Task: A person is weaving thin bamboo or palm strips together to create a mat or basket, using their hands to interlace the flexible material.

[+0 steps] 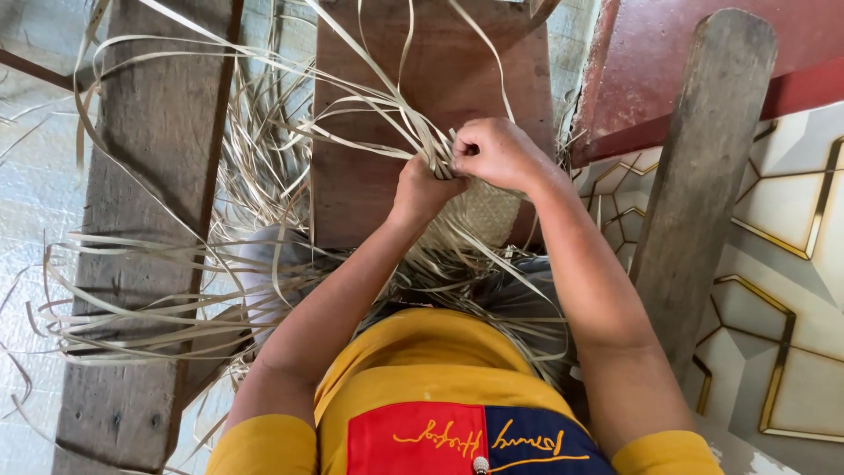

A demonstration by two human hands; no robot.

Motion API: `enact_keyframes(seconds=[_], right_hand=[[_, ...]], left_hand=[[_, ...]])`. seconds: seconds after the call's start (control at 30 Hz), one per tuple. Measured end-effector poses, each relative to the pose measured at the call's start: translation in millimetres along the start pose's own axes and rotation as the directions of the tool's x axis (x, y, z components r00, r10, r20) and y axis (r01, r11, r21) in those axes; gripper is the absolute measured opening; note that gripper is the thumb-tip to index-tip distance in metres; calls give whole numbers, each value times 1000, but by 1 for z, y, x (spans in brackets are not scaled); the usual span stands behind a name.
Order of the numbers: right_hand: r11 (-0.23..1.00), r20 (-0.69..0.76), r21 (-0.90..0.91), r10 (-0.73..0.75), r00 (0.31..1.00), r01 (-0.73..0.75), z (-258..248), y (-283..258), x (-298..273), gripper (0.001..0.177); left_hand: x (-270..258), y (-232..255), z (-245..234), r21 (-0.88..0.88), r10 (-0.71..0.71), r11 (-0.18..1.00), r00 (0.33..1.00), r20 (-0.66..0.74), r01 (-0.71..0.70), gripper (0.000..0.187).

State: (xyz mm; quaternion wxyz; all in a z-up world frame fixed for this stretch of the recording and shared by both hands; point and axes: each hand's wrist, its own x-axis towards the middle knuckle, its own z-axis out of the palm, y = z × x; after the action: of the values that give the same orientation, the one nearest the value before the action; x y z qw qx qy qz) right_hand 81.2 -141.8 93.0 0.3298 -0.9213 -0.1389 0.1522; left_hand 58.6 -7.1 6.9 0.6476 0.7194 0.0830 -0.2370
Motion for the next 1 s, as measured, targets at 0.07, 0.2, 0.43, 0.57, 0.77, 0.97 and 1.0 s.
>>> enact_keyframes(seconds=[0.07, 0.2, 0.43, 0.57, 0.77, 0.97, 1.0], right_hand=[[995, -58, 74, -58, 997, 63, 2, -3, -2, 10], [942, -225, 318, -36, 974, 109, 3, -9, -22, 14], [910, -106, 414, 78, 991, -28, 18, 3, -73, 11], [900, -133, 433, 107, 985, -39, 38, 9, -77, 15], [696, -373, 715, 312, 874, 57, -5, 21, -119, 38], [713, -725, 689, 675, -135, -134, -86, 73, -233, 24], [805, -846, 530, 525, -97, -267, -88, 79, -244, 24]], left_hand=[[9, -6, -1, 43, 6, 999, 1000, 13, -7, 41], [2, 22, -13, 112, 102, 988, 994, 40, -106, 36], [3, 20, -23, -174, 212, 968, 960, 183, -181, 31], [4, 8, -14, -170, 211, 969, 958, 195, -179, 29], [1, 17, -13, 127, 159, 979, 987, 28, -161, 23], [5, 15, -23, 134, 129, 983, 991, -44, -122, 22], [8, 11, -21, 127, 92, 988, 994, -53, -85, 25]])
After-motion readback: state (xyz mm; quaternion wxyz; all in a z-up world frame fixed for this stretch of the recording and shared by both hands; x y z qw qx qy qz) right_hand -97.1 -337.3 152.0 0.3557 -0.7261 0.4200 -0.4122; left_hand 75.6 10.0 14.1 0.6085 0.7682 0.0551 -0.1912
